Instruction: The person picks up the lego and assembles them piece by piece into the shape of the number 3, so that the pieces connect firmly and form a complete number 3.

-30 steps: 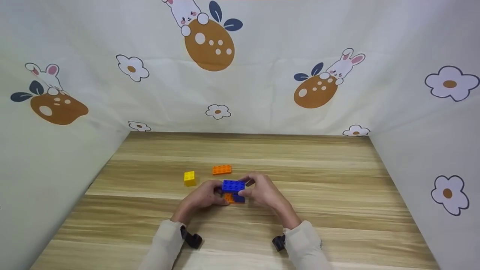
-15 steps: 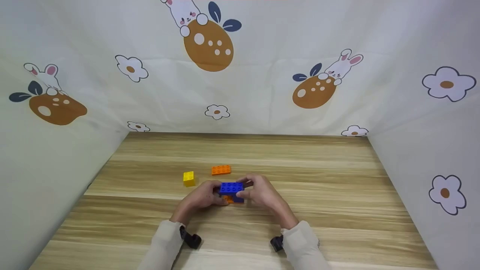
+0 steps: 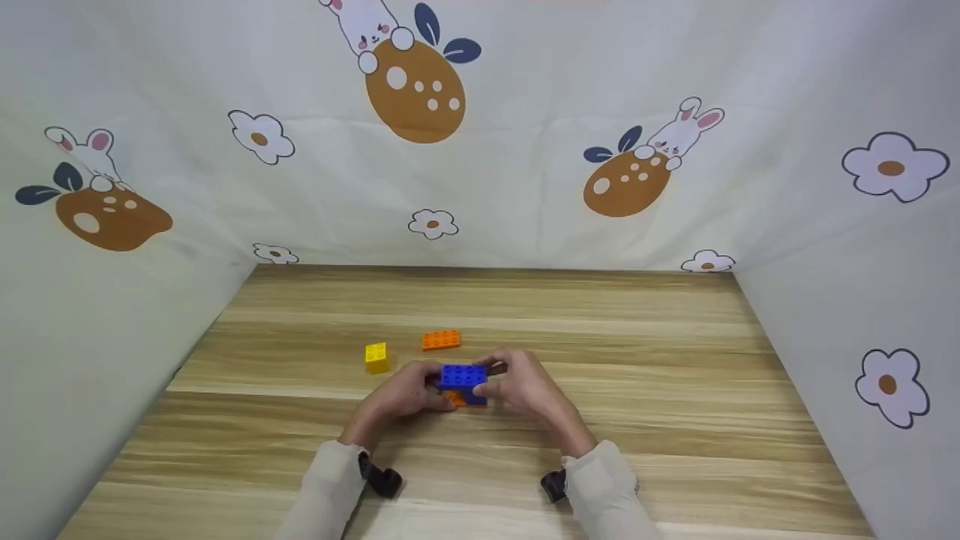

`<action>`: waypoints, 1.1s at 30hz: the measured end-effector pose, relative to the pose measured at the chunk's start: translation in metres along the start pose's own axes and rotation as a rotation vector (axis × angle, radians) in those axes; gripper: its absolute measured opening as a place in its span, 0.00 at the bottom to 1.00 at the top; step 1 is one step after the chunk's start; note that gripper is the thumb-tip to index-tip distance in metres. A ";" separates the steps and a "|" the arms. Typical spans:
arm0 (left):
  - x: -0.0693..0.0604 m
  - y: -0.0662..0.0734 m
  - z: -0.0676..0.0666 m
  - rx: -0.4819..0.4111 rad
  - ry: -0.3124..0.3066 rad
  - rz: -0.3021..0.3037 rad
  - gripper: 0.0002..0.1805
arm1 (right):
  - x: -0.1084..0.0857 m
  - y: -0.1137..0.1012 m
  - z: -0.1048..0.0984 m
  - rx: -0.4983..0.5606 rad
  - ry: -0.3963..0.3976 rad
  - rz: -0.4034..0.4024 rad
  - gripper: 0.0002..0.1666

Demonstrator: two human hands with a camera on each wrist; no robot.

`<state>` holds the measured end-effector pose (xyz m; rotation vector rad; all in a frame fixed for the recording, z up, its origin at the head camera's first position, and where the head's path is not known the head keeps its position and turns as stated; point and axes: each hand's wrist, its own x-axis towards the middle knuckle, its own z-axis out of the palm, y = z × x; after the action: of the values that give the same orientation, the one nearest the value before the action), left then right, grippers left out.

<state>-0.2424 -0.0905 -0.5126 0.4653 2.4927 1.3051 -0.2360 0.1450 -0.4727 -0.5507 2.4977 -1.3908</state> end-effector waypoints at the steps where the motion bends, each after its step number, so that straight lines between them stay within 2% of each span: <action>1: 0.000 0.000 0.000 -0.003 -0.001 -0.004 0.12 | 0.000 0.000 0.000 -0.014 0.002 0.000 0.22; 5: -0.001 0.001 -0.001 0.001 0.001 -0.019 0.11 | 0.000 -0.002 0.000 -0.055 0.012 0.004 0.22; 9: -0.001 0.001 -0.002 0.018 0.004 -0.018 0.11 | 0.001 -0.002 0.002 -0.053 0.016 0.020 0.22; 17: -0.001 0.004 0.000 0.029 0.011 -0.021 0.11 | 0.001 0.002 -0.002 0.043 -0.011 0.110 0.25; 27: -0.002 0.003 0.000 0.027 0.017 -0.023 0.11 | 0.004 0.006 -0.002 0.060 -0.026 0.074 0.26; 33: -0.002 0.002 0.000 -0.001 0.004 -0.032 0.10 | 0.002 0.006 -0.001 0.170 -0.048 0.109 0.27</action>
<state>-0.2405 -0.0901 -0.5108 0.4209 2.4918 1.2965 -0.2396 0.1479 -0.4770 -0.4028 2.3076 -1.5106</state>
